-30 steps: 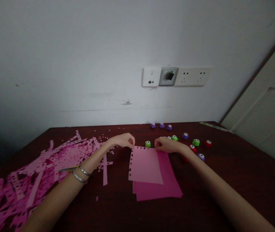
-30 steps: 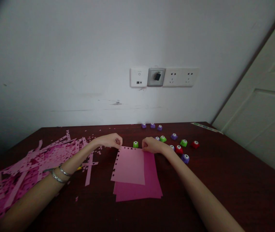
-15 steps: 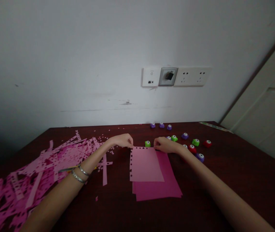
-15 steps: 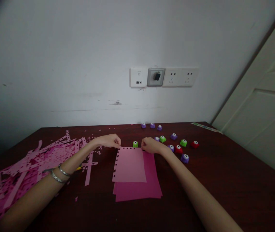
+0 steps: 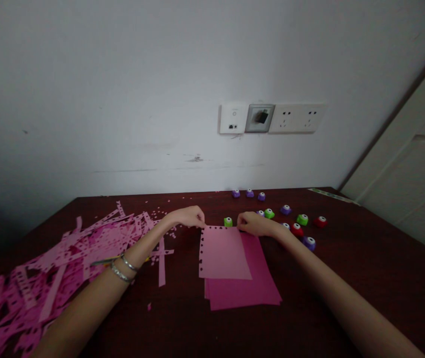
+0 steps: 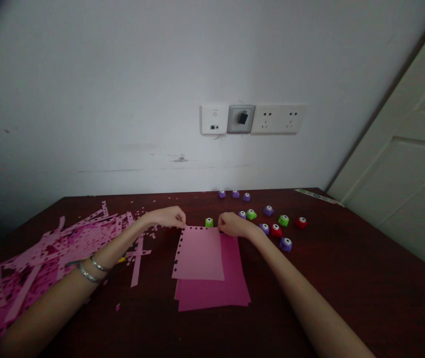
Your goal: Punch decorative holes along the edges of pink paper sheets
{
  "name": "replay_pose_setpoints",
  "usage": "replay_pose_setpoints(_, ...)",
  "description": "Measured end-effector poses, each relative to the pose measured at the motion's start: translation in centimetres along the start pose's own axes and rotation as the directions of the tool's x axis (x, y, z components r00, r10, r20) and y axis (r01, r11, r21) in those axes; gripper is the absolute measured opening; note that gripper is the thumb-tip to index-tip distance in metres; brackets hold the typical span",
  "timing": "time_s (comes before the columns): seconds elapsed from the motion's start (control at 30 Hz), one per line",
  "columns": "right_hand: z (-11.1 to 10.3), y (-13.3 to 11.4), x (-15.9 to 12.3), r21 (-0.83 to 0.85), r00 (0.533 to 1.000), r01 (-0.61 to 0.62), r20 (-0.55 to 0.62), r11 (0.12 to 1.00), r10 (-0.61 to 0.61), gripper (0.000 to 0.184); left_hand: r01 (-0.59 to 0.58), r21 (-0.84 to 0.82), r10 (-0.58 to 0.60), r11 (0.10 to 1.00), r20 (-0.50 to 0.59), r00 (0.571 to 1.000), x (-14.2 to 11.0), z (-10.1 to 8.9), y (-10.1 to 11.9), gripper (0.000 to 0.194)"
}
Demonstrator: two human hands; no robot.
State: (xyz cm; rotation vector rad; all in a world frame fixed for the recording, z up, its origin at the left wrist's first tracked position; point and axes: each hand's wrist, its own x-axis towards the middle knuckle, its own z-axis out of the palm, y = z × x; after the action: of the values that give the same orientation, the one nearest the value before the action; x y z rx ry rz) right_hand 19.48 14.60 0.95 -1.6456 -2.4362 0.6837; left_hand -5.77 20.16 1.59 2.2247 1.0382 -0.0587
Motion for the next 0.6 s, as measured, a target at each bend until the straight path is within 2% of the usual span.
replay_pose_setpoints(0.27, 0.14, -0.32, -0.06, -0.007, 0.999, 0.005, -0.048, 1.0, -0.006, 0.017, 0.012, 0.001, -0.012, 1.0, -0.025, 1.0, 0.01, 0.07, 0.02, 0.023)
replay_pose_setpoints(0.6, 0.92, -0.24, 0.46, -0.067, 0.991, -0.043, -0.129, 0.997, 0.034, 0.021, 0.028, 0.012, -0.027, 1.0, -0.067, 0.997, -0.07, 0.1, 0.24, 0.021)
